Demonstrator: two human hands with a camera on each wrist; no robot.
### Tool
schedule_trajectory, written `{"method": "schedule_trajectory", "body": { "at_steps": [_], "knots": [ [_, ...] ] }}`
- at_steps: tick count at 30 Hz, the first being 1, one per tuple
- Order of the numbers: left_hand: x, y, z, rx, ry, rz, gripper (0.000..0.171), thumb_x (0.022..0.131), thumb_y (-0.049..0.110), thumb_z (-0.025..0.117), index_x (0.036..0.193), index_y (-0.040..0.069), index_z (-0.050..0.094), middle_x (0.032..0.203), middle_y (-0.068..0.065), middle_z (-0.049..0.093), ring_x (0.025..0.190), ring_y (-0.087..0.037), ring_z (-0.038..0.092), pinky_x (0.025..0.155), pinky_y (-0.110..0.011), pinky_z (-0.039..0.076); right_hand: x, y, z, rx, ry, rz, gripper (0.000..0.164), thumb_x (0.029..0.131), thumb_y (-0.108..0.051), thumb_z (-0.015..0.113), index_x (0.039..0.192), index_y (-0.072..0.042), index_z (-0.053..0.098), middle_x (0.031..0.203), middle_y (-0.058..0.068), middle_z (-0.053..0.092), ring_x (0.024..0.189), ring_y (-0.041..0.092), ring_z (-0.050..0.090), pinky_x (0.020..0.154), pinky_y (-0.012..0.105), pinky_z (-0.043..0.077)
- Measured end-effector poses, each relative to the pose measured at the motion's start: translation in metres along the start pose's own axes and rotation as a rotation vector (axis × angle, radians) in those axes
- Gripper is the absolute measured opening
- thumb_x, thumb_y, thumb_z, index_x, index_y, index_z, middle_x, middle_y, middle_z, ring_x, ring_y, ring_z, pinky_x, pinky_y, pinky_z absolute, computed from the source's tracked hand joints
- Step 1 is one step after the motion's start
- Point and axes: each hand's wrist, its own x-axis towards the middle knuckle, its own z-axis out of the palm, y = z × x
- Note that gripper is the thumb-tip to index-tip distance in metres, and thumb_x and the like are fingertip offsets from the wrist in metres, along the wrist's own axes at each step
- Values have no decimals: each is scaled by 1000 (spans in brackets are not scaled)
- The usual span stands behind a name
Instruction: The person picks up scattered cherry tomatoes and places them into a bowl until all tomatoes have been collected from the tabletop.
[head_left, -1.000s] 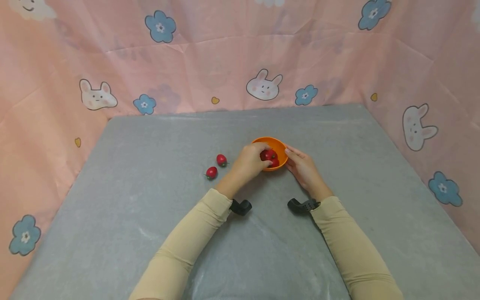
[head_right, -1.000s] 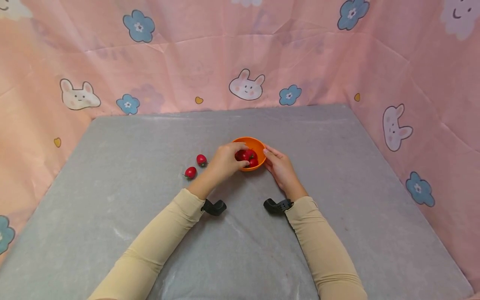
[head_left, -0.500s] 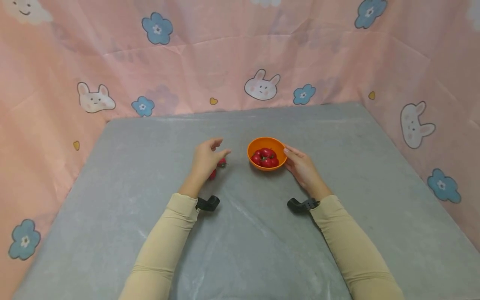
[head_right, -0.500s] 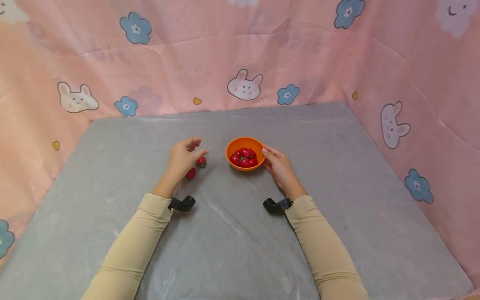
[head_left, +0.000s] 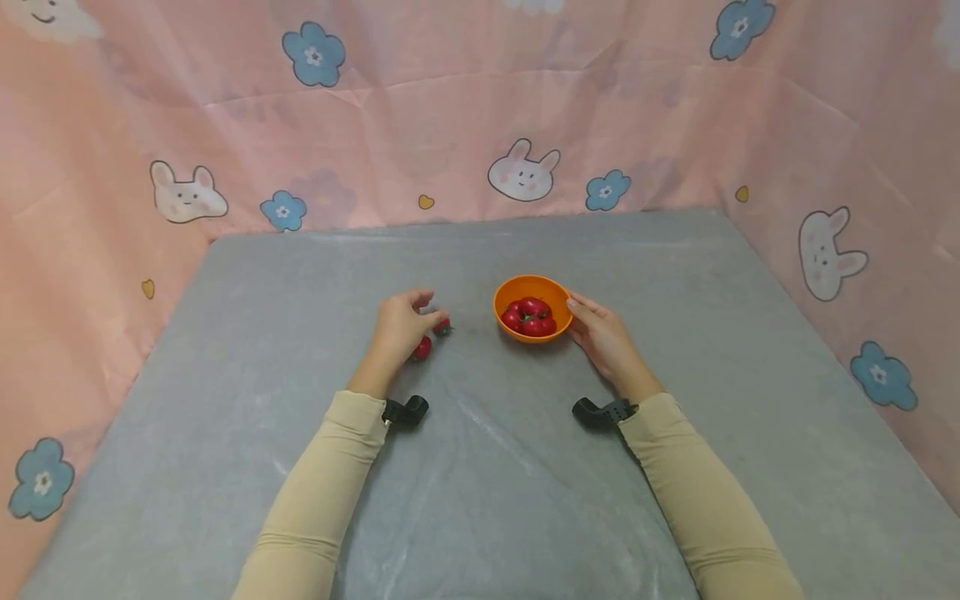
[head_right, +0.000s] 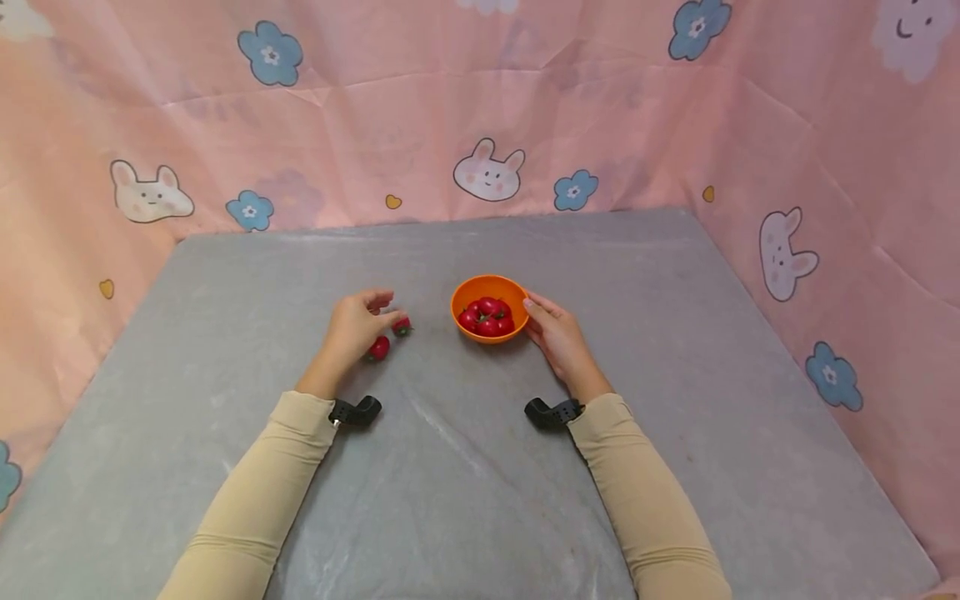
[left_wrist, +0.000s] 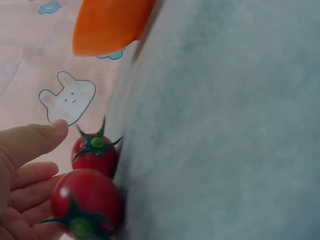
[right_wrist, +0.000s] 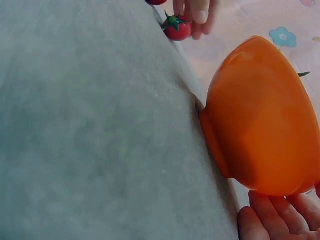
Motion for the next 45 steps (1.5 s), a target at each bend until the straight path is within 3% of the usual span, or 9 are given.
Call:
{"method": "schedule_trajectory", "body": {
  "at_steps": [6,15,20,26,33,45],
  "knots": [
    [1,-3,6,48,-34,-33,50,79,27,74,121,4,60,116,-10,65,108,-22,59,93,-35,47,1,1,1,13,1,-3,54,97,-26,47,144,-5,31,151,8,30,135,20,34,110,36,28],
    [4,1,12,77,-9,1,36,78,23,74,109,5,66,102,-10,68,96,-24,61,85,-35,49,2,1,-2,3,-4,-4,54,97,-28,47,144,-5,31,150,8,30,134,20,35,109,36,28],
    [4,18,8,58,14,40,38,78,25,73,111,6,66,106,-9,68,99,-23,60,87,-36,48,3,2,-3,1,-3,-13,53,98,-26,45,144,-4,31,150,9,30,135,21,35,110,37,28],
    [10,44,11,20,-13,87,39,79,26,74,111,5,66,104,-8,68,95,-22,60,82,-33,51,4,2,-3,7,-13,-17,52,98,-25,44,144,-4,30,151,9,29,136,21,33,110,37,27],
    [20,68,29,11,-73,100,38,80,27,73,112,8,66,104,-6,68,92,-18,58,75,-24,52,2,3,-4,3,-19,-21,52,99,-26,43,144,-3,29,151,10,29,136,21,33,110,37,27],
    [23,100,58,36,-123,153,36,82,32,71,113,13,66,112,-1,65,99,-15,56,88,-25,50,2,3,-2,16,-17,-22,54,98,-26,45,144,-3,30,151,10,28,136,22,32,110,37,27]
  ]
}}
